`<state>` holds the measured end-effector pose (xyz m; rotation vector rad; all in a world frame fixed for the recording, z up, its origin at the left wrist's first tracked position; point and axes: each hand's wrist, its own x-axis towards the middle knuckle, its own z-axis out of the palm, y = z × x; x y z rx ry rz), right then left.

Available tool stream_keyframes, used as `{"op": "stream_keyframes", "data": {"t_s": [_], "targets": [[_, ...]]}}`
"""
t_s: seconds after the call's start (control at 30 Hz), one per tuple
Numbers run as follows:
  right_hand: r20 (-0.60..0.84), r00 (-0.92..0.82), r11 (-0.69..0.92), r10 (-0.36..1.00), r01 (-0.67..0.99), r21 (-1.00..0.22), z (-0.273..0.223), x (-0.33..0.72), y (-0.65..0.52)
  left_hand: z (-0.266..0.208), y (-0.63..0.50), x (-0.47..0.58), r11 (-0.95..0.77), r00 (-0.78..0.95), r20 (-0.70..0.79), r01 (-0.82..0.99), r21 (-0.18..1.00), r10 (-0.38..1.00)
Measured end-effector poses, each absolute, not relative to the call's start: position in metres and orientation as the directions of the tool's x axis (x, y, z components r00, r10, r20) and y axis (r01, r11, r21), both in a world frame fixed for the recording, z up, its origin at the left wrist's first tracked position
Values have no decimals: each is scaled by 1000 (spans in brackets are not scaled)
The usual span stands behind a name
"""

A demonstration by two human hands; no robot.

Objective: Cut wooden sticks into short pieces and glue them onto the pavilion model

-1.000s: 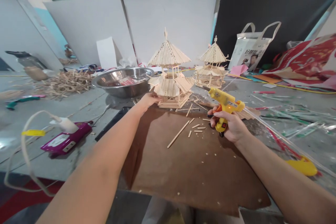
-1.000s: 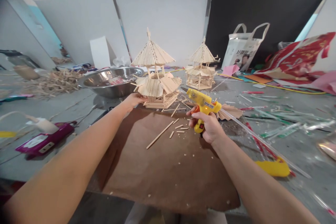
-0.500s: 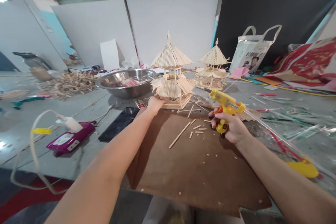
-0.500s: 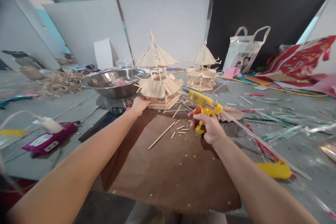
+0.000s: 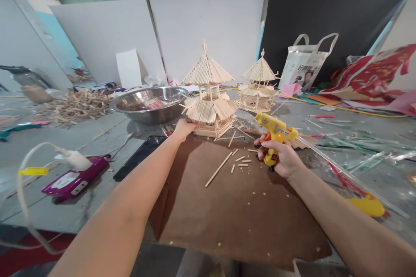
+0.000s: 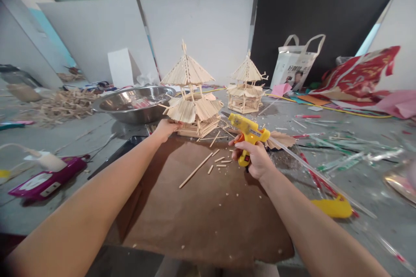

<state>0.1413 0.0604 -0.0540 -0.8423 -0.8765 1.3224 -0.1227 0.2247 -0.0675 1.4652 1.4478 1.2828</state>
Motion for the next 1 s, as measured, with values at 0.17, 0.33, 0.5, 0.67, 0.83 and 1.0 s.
{"op": "stream_keyframes", "data": {"t_s": [0.17, 0.33, 0.5, 0.67, 0.83, 1.0], "targets": [[62, 44, 75, 997, -432, -899, -54, 142, 62, -56, 230, -129, -71, -73, 92, 249, 966, 993], [62, 41, 74, 997, -429, -900, -54, 143, 63, -49, 231, -144, -52, 38, 44, 248, 967, 998], [57, 38, 68, 998, -429, -901, -54, 142, 62, -60, 232, -150, -97, 117, 68, 267, 959, 991], [64, 42, 76, 997, -424, -903, -54, 142, 62, -68, 235, -151, -96, 73, 77, 308, 947, 994], [65, 45, 78, 997, -414, -907, -53, 143, 60, -58, 221, -152, -106, 73, 85, 373, 922, 994], [66, 36, 75, 997, -429, -900, -52, 144, 59, -42, 193, -154, -105, 62, 87, 416, 903, 994]]}}
